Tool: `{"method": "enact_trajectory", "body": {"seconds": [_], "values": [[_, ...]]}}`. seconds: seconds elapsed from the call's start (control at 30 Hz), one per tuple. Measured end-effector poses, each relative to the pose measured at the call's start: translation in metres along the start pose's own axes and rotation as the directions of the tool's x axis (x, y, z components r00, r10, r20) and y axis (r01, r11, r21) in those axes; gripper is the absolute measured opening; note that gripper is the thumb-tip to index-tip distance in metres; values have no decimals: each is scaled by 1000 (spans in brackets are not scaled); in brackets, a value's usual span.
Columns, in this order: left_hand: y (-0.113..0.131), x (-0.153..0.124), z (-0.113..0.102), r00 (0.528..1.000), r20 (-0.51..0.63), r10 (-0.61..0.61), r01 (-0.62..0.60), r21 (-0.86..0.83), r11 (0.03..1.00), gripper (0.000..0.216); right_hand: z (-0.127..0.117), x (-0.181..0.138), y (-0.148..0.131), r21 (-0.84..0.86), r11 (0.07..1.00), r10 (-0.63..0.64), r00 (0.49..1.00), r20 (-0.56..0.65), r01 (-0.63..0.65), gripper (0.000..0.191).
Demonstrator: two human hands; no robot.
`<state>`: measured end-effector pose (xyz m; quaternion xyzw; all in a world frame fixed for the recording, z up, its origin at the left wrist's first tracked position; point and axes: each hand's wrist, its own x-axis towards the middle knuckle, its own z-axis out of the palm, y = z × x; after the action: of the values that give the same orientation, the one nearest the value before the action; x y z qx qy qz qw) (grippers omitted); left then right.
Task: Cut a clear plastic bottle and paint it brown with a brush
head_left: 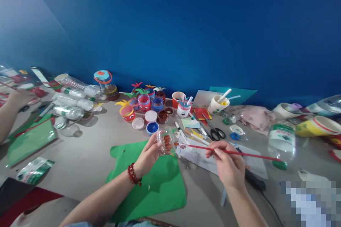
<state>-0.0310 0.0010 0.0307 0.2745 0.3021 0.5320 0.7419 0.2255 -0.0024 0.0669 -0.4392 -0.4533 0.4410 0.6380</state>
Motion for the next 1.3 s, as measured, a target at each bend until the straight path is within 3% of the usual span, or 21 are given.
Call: {"method": "enact_trajectory", "body": {"seconds": [0.33,0.6,0.87,1.1,1.3], "values": [[-3,1,4,1000,-5,-2,2,6,1000,48,7,-10,8,20,996,81,993,90,-83,10],[-1,0,0,1000,7,3,-3,16,1000,49,4,0,0,22,999,30,999,-10,-30,10],[-6,2,-1,999,32,12,-12,4,1000,47,7,-9,7,7,996,84,993,81,-85,10],[-5,1,-4,1000,22,14,-14,24,1000,50,2,1,1,-6,999,48,999,-23,-48,9],[-4,1,1,1000,16,23,-23,13,1000,48,9,-5,0,25,998,55,998,24,-55,9]]}}
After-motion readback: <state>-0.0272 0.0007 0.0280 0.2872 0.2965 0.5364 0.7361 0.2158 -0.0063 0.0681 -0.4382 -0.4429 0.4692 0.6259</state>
